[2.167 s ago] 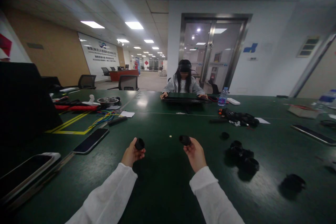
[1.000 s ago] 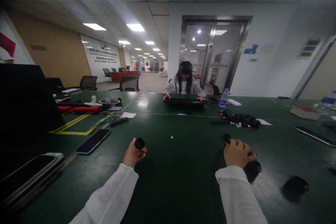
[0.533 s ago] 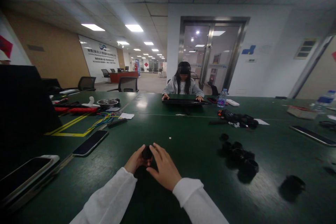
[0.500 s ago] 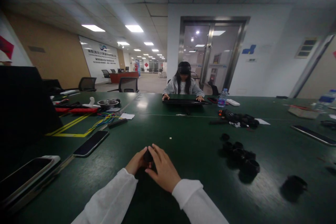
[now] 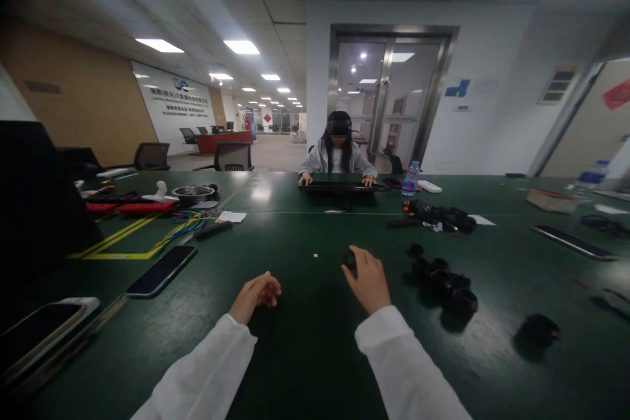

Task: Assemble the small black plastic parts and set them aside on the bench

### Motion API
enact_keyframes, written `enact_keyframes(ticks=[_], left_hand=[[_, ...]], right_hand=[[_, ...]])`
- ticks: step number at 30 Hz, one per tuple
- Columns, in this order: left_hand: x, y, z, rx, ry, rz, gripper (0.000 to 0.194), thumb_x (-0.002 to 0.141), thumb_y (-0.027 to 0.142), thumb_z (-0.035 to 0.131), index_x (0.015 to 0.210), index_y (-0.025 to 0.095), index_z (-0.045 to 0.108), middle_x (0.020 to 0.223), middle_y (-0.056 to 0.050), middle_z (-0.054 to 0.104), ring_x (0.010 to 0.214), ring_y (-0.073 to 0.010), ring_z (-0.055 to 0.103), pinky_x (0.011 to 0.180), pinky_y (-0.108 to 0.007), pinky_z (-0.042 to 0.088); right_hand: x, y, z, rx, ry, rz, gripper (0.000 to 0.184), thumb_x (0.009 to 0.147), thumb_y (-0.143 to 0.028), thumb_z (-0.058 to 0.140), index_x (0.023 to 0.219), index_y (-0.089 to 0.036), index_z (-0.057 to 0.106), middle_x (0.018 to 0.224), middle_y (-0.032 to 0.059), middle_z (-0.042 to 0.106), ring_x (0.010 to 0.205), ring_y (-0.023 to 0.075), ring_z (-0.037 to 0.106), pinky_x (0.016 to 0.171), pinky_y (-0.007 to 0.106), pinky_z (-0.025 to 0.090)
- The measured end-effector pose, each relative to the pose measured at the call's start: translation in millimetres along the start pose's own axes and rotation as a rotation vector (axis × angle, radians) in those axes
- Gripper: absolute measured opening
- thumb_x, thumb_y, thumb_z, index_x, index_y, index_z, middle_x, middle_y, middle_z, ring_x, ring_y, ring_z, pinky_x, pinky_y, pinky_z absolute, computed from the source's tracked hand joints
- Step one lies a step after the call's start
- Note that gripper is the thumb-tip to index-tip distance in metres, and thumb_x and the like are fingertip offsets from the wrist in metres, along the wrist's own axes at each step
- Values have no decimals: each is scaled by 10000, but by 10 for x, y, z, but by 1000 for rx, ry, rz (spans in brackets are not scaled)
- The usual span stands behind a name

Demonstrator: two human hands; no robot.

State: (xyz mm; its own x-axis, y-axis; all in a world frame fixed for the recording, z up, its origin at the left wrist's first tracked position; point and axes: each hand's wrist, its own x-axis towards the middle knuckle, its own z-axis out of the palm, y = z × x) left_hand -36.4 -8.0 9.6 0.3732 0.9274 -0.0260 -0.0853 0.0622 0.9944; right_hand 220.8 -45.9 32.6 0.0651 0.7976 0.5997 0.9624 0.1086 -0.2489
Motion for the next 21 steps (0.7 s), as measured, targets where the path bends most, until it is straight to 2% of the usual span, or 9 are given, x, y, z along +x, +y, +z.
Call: enact_keyframes(ticks=[4, 7, 10, 13, 15, 19, 21], left_hand=[[10, -13, -33, 16, 18, -17, 439, 703, 544, 444, 704, 115, 537, 652, -25, 563, 504, -112, 530, 498, -232, 379], [2, -15, -20, 39, 2, -12, 423, 712, 531, 439, 713, 120, 538, 669, -25, 563, 516, -115, 533, 513, -242, 386], [-12, -1, -3, 52, -10, -14, 404, 722, 516, 437, 716, 124, 536, 674, -20, 561, 523, -113, 533, 517, -241, 386], [-35, 20, 7, 59, -13, -9, 388, 730, 499, 439, 726, 125, 540, 680, -20, 558, 539, -114, 534, 535, -249, 396], [-47, 28, 8, 63, -18, -5, 382, 731, 494, 443, 726, 125, 543, 679, -21, 556, 544, -115, 532, 544, -255, 401], [-46, 26, -1, 60, -13, -9, 373, 721, 492, 460, 723, 128, 544, 680, -19, 555, 546, -116, 533, 536, -251, 399], [-36, 21, -6, 58, -13, -7, 367, 724, 485, 460, 722, 127, 542, 681, -20, 555, 545, -114, 533, 531, -247, 398]], right_hand=[[29, 535, -108, -348, -64, 227, 369, 753, -303, 410, 1095, -165, 426, 1048, 110, 517, 954, 244, 461, 771, 375, 333], [3, 742, -157, -497, -142, 313, 377, 730, -300, 438, 1076, -149, 436, 1006, 108, 552, 972, 251, 430, 788, 387, 286], [-6, 818, -181, -545, -157, 388, 425, 693, -271, 487, 1087, -127, 416, 931, 108, 588, 969, 249, 419, 785, 406, 254], [-2, 831, -191, -540, -198, 434, 314, 679, -244, 495, 978, -148, 490, 886, 101, 599, 965, 255, 408, 757, 431, 241], [1, 828, -199, -534, -203, 436, 253, 686, -251, 482, 919, -166, 532, 933, 101, 582, 973, 266, 388, 736, 435, 245], [3, 845, -240, -534, -62, 444, 297, 713, -329, 433, 939, -187, 563, 1081, 108, 499, 1021, 293, 321, 719, 440, 257], [-3, 880, -264, -557, 28, 495, 290, 727, -282, 396, 908, -163, 590, 1091, 125, 480, 1026, 301, 306, 724, 446, 256]])
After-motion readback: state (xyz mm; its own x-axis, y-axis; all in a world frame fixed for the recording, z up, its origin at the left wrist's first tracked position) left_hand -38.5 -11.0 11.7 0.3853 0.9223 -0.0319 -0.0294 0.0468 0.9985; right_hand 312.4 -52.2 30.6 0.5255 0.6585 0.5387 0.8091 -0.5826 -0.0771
